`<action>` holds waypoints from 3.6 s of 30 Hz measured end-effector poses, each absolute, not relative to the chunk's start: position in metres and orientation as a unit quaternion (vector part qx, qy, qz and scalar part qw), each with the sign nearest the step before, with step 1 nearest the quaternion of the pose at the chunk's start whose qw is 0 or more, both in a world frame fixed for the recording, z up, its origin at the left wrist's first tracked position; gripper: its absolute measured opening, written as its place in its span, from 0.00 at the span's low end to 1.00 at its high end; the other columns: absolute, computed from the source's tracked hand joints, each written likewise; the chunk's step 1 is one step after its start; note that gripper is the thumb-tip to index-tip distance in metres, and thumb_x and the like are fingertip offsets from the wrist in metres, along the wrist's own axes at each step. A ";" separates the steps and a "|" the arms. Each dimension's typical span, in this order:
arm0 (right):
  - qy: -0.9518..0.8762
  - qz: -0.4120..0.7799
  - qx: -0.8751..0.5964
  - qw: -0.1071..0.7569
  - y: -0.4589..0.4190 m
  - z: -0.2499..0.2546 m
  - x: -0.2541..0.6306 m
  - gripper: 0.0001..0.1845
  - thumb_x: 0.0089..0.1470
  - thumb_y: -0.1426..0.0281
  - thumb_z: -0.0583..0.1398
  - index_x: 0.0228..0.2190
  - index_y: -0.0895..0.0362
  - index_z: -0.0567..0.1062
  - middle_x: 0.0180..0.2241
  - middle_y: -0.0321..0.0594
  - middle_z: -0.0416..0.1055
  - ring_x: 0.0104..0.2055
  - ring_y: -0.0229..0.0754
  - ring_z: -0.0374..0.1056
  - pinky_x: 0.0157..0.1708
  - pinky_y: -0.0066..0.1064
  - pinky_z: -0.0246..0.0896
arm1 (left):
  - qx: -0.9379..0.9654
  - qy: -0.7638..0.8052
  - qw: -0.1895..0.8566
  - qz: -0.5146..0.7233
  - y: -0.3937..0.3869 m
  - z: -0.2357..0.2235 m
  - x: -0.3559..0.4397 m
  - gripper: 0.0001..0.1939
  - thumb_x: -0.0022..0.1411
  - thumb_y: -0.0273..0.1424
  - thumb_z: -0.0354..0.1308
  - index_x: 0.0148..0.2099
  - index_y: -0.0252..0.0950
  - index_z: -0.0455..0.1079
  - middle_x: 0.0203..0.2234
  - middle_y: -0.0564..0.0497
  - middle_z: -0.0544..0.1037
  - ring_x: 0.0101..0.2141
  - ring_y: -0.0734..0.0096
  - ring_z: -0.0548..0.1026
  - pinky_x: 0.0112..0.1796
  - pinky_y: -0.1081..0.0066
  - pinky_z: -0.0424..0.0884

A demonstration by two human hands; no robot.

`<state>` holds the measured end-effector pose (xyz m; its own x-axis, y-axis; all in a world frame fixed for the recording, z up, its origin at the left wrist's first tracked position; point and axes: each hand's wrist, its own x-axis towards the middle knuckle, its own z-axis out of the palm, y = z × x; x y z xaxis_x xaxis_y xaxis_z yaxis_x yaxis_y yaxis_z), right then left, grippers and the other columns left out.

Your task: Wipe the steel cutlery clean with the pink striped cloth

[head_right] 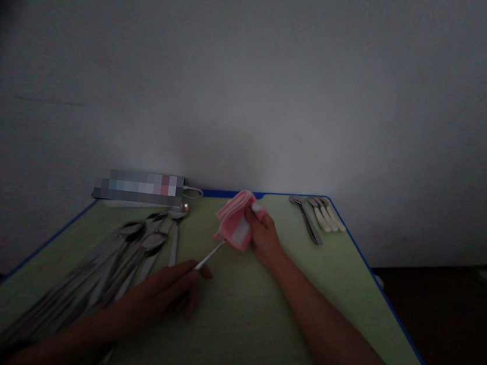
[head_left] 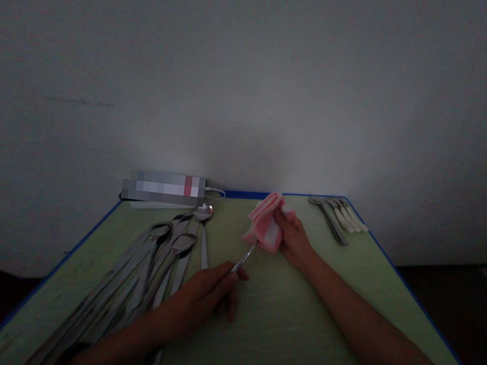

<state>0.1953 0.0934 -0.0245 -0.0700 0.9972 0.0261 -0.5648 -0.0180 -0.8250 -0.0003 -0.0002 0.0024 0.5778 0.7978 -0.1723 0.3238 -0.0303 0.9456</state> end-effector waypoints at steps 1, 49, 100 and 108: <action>-0.342 0.639 -0.314 0.613 0.093 -0.024 0.195 0.15 0.44 0.62 0.64 0.33 0.58 0.73 0.28 0.35 0.75 0.33 0.39 0.70 0.33 0.29 0.64 | 0.682 0.409 0.568 0.213 0.000 0.003 0.000 0.15 0.67 0.38 0.40 0.45 0.37 0.62 0.20 0.57 0.71 0.20 0.76 0.65 0.25 0.77 0.62; -0.325 0.745 -0.271 0.515 0.088 -0.017 0.209 0.19 0.38 0.75 0.65 0.36 0.55 0.71 0.30 0.34 0.75 0.30 0.38 0.70 0.36 0.33 0.65 | 0.529 0.432 0.664 0.305 0.012 0.002 -0.009 0.21 0.65 0.42 0.40 0.41 0.35 0.69 0.11 0.58 0.66 0.14 0.76 0.61 0.19 0.77 0.57; -0.531 0.488 -0.447 0.529 0.081 -0.019 0.194 0.17 0.48 0.55 0.57 0.27 0.58 0.70 0.23 0.34 0.66 0.24 0.34 0.59 0.23 0.26 0.55 | 0.768 0.406 0.462 0.177 -0.001 0.003 0.000 0.13 0.68 0.36 0.40 0.46 0.36 0.61 0.16 0.58 0.72 0.19 0.76 0.70 0.26 0.76 0.65; -0.492 0.494 -0.427 0.576 0.084 -0.026 0.194 0.15 0.46 0.59 0.60 0.33 0.56 0.69 0.27 0.34 0.68 0.27 0.35 0.62 0.27 0.27 0.58 | 0.782 0.413 0.439 0.158 -0.001 0.005 0.001 0.13 0.68 0.36 0.39 0.45 0.36 0.62 0.16 0.58 0.72 0.19 0.75 0.70 0.25 0.77 0.65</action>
<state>0.1940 0.0840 -0.0258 0.0281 0.9889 0.1459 -0.1489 0.1484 -0.9776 0.0012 -0.0010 0.0051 0.6085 0.7850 -0.1157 0.5071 -0.2726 0.8176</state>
